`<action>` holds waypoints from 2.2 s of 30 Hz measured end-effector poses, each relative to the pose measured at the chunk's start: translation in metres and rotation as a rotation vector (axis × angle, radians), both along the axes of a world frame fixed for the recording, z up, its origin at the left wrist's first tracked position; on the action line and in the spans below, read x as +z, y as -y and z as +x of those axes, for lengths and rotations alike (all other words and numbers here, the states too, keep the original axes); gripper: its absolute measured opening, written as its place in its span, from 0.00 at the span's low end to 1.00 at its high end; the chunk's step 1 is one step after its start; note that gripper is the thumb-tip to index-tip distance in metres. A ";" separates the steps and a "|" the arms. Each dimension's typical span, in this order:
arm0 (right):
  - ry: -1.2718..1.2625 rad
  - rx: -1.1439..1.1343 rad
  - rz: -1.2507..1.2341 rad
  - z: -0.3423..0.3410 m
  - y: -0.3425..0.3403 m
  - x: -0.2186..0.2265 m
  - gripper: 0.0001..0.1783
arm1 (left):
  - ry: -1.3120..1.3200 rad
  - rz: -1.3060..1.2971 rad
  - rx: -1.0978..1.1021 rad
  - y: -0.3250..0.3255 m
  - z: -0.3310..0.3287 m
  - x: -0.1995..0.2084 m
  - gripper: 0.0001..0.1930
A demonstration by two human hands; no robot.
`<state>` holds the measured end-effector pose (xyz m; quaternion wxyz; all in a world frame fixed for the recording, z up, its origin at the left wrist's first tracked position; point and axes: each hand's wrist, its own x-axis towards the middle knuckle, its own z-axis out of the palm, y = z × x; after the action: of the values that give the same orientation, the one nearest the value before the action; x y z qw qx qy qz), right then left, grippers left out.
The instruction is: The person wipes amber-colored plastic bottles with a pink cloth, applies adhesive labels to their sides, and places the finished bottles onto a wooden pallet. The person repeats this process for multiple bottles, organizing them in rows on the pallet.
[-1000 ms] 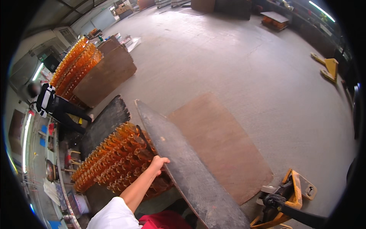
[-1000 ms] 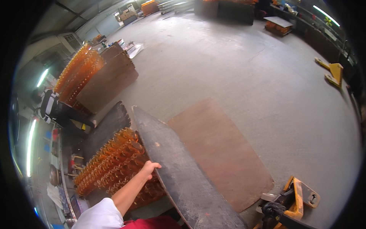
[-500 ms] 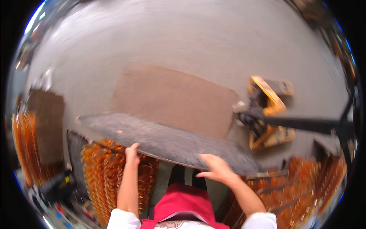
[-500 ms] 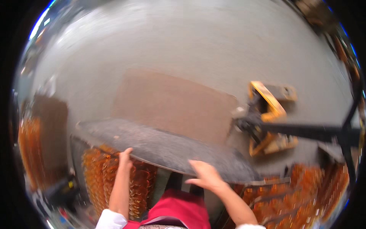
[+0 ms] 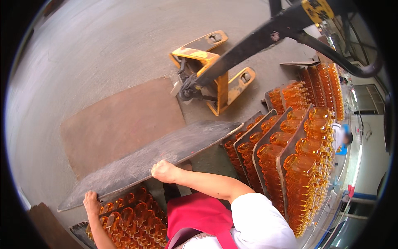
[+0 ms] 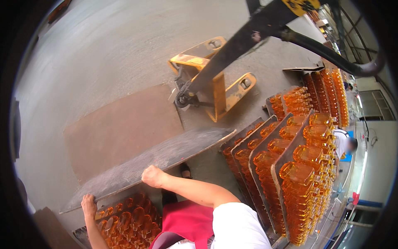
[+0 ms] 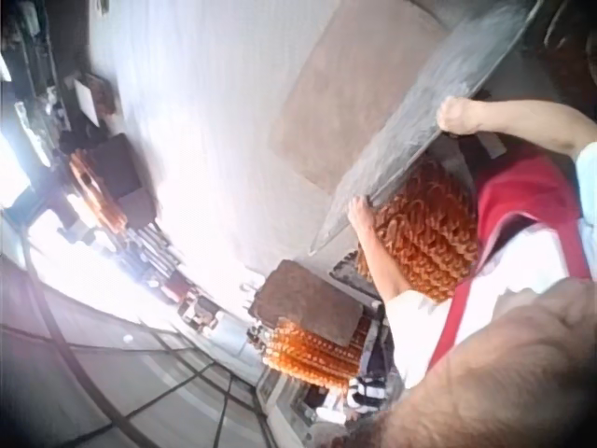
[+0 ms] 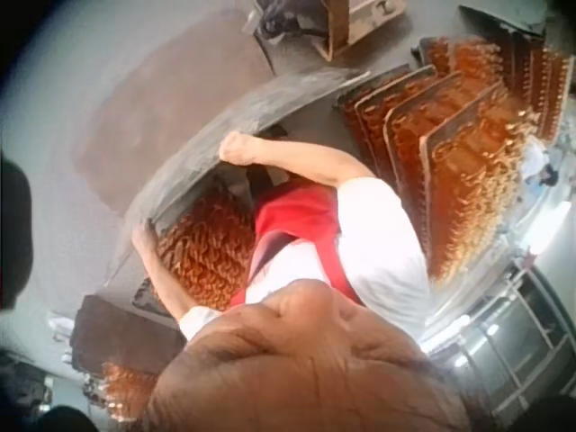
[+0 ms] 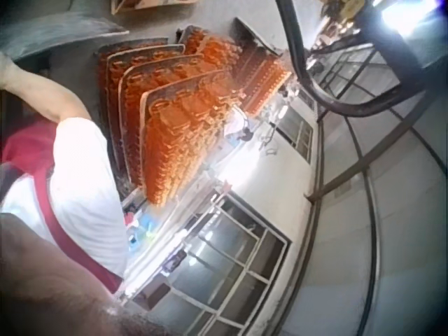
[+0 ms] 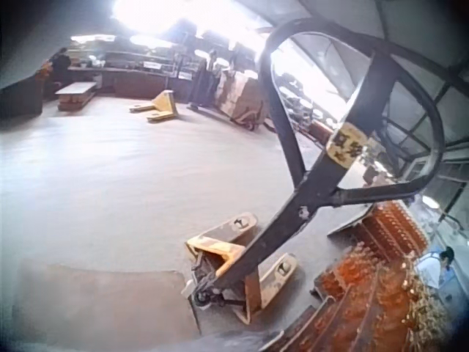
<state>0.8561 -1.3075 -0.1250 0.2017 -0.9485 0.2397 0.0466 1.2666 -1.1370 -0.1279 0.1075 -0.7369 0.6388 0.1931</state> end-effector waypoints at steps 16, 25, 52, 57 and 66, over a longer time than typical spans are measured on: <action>-0.343 -0.237 -0.047 -0.243 0.069 0.088 0.03 | -0.280 -0.064 -0.391 0.105 -0.256 0.105 0.02; -0.428 -0.251 -0.077 -0.296 0.071 0.104 0.04 | -0.391 -0.085 -0.370 0.104 -0.313 0.070 0.03; 0.159 -0.614 -0.042 -0.324 -0.037 0.146 0.08 | -0.745 -0.137 -0.498 0.141 -0.656 -0.056 0.08; 0.059 -0.916 0.278 -0.366 -0.123 0.160 0.11 | -0.434 0.056 -0.594 0.146 -0.672 -0.011 0.09; -0.052 -1.204 0.463 -0.381 -0.246 0.158 0.11 | -0.405 0.078 -0.656 0.147 -0.680 0.007 0.10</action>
<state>0.4749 -1.0618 0.0329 0.3860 -0.5786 0.7185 -0.0012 0.5868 -1.2836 -0.1210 0.0634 -0.4359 0.8410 0.3141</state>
